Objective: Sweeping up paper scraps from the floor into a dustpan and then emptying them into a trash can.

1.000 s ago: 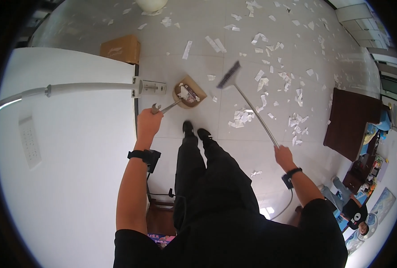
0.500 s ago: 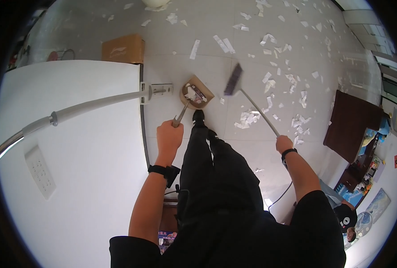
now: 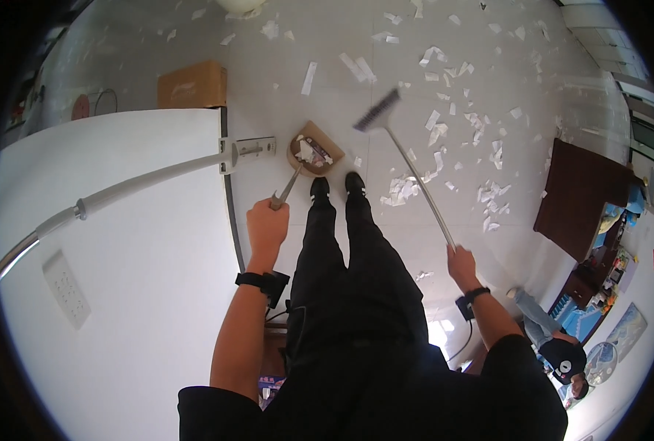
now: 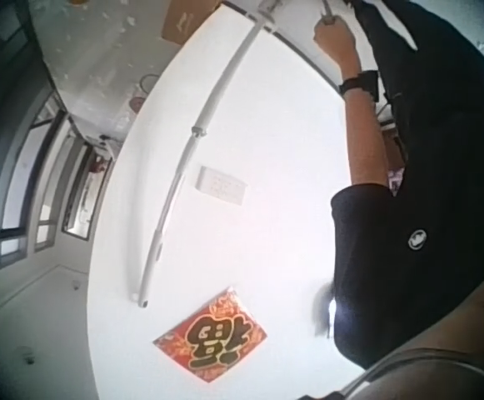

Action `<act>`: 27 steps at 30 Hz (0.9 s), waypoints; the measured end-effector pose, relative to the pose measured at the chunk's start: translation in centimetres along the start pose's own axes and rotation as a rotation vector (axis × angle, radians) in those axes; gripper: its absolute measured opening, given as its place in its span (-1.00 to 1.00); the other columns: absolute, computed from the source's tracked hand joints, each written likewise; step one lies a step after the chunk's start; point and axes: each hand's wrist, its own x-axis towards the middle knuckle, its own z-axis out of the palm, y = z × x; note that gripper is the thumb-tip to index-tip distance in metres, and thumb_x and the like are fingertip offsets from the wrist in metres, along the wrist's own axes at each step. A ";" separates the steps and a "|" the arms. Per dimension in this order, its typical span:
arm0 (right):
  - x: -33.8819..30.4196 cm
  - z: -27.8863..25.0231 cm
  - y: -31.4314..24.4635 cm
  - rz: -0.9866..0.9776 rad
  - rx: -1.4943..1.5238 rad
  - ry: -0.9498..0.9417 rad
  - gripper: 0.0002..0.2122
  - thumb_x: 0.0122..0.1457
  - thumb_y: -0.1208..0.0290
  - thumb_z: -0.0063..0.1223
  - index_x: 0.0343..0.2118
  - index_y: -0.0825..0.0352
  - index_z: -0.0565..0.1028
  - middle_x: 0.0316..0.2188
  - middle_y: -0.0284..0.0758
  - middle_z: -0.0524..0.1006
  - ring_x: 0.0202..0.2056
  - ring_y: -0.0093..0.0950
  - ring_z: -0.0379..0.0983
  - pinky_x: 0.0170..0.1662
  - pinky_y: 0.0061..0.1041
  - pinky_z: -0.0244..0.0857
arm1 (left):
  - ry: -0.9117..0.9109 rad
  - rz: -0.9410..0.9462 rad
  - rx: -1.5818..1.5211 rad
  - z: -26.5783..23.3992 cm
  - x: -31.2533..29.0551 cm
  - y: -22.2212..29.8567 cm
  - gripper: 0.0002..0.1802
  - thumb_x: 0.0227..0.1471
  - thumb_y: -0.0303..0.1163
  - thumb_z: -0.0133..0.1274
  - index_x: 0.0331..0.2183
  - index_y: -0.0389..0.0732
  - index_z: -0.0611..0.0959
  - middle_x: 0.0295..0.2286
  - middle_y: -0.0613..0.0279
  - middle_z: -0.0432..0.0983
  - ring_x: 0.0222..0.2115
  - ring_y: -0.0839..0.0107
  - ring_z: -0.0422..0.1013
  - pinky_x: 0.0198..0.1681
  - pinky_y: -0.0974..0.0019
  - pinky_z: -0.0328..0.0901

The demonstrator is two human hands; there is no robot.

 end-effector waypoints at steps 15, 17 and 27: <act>26.0 -2.6 -30.4 -0.558 -0.110 0.022 -0.77 0.11 0.36 -0.11 -0.31 0.29 0.58 -0.27 -0.13 0.58 -0.16 -0.21 0.52 -0.13 -0.25 0.41 | 0.046 -0.073 0.012 1.3 -1.0 -0.6 -0.70 -0.09 -0.28 0.09 -0.55 -0.38 0.58 -0.69 -0.07 0.45 -0.63 -0.02 0.39 -0.50 0.12 0.28; 28.3 -3.8 -26.2 -0.606 -0.258 0.061 -0.77 0.12 0.35 -0.13 -0.31 0.28 0.58 -0.28 -0.18 0.58 -0.18 -0.22 0.52 -0.14 -0.26 0.42 | 0.019 -0.068 -0.040 1.0 -0.6 -0.5 -0.70 -0.09 -0.27 0.08 -0.55 -0.37 0.59 -0.68 -0.06 0.45 -0.64 0.00 0.39 -0.50 0.12 0.28; 19.7 -8.0 4.0 -0.575 -0.541 0.013 -0.70 0.24 0.32 -0.23 -0.45 0.39 0.52 -0.42 -0.07 0.55 -0.34 -0.12 0.53 -0.26 -0.21 0.42 | 0.068 0.030 0.000 0.3 -3.7 0.2 -0.77 -0.16 -0.33 0.05 -0.52 -0.33 0.63 -0.63 -0.14 0.47 -0.54 -0.14 0.39 -0.43 0.04 0.32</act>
